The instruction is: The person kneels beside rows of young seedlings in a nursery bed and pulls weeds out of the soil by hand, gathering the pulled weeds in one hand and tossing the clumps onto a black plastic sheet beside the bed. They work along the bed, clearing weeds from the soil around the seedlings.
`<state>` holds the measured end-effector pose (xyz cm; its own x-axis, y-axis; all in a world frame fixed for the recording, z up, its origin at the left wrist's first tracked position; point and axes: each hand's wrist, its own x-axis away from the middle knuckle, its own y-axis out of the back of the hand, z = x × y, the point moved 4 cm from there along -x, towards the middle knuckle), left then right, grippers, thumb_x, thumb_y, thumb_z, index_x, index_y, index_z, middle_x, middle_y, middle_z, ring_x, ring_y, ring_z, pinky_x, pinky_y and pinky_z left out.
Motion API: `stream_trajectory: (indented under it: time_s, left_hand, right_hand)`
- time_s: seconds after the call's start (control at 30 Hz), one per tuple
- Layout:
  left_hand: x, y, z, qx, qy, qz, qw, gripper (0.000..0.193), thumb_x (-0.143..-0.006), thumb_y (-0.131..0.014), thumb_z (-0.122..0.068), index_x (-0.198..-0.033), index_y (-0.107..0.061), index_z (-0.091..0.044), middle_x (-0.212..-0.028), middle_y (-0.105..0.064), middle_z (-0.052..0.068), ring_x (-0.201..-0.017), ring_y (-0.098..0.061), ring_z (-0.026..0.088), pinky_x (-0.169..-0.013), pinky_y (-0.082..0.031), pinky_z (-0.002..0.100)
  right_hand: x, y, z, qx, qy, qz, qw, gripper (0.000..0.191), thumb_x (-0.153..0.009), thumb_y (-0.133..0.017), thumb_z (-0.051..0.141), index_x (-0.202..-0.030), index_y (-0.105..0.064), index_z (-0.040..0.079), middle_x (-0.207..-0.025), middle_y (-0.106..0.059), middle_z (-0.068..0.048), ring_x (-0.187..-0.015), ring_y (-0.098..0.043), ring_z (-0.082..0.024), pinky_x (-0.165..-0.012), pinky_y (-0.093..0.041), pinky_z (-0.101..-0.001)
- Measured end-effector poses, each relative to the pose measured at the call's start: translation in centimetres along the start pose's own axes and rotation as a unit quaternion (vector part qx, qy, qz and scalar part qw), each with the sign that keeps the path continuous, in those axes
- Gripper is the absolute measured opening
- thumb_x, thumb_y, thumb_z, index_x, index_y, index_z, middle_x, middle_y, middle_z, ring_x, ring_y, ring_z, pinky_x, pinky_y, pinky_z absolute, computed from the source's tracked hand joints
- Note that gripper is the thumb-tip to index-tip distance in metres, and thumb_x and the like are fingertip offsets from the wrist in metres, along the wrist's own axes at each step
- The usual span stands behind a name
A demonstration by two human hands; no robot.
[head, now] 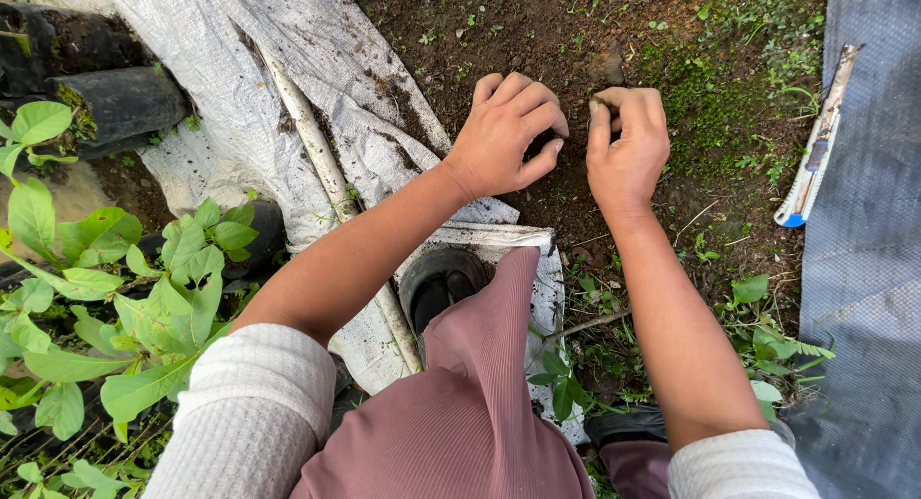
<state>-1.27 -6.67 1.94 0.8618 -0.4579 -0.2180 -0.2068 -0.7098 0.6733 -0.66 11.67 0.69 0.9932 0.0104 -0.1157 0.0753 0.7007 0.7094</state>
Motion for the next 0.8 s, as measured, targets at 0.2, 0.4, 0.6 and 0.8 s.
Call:
stream_trajectory:
  time_s: [0.2, 0.4, 0.6, 0.8]
  left_hand:
    - [0.0, -0.5, 0.1, -0.012, 0.019, 0.003, 1.0, 0.016, -0.089, -0.073, -0.023, -0.102, -0.064, -0.018, -0.112, -0.06, 0.001, -0.115, -0.053, 0.025, -0.106, -0.035, 0.047]
    - [-0.2, -1.1, 1.2, -0.068, 0.102, -0.033, 0.992, 0.051, -0.093, -0.071, -0.023, -0.139, -0.052, -0.013, -0.143, -0.048, 0.01, -0.139, -0.044, 0.034, -0.119, -0.03, 0.051]
    - [1.3, -5.7, -3.5, -0.003, 0.04, 0.054, 0.998, 0.082, -0.088, -0.072, -0.031, -0.154, -0.036, 0.002, -0.163, -0.025, 0.025, -0.154, -0.02, 0.046, -0.126, -0.018, 0.061]
    - [4.2, -7.3, -10.1, 0.192, -0.148, 0.198, 0.95, 0.024, -0.099, -0.066, -0.034, -0.12, -0.065, -0.021, -0.111, -0.067, 0.006, -0.114, -0.061, 0.027, -0.114, -0.04, 0.051]
  right_hand:
    - [0.6, -0.6, -3.2, -0.099, -0.052, -0.03, 0.993, 0.004, -0.109, -0.065, 0.001, -0.112, -0.062, 0.0, -0.104, -0.065, -0.008, -0.086, -0.065, -0.015, -0.078, -0.055, -0.0302]
    - [0.1, 1.5, -7.0, -0.39, -0.229, -0.042, 0.891, 0.011, -0.113, -0.056, 0.005, -0.122, -0.052, 0.002, -0.117, -0.074, -0.008, -0.097, -0.073, -0.015, -0.082, -0.058, -0.0277]
    - [2.1, 6.4, -4.6, -0.277, -0.17, 0.055, 0.944, 0.017, -0.113, -0.061, 0.005, -0.128, -0.054, 0.0, -0.111, -0.066, -0.009, -0.097, -0.068, -0.013, -0.087, -0.057, -0.0277]
    - [-0.2, 9.0, -0.4, -0.139, -0.122, 0.326, 0.927, 0.019, -0.095, -0.07, 0.01, -0.113, -0.072, 0.005, -0.105, -0.073, -0.004, -0.095, -0.065, -0.015, -0.084, -0.053, -0.0314]
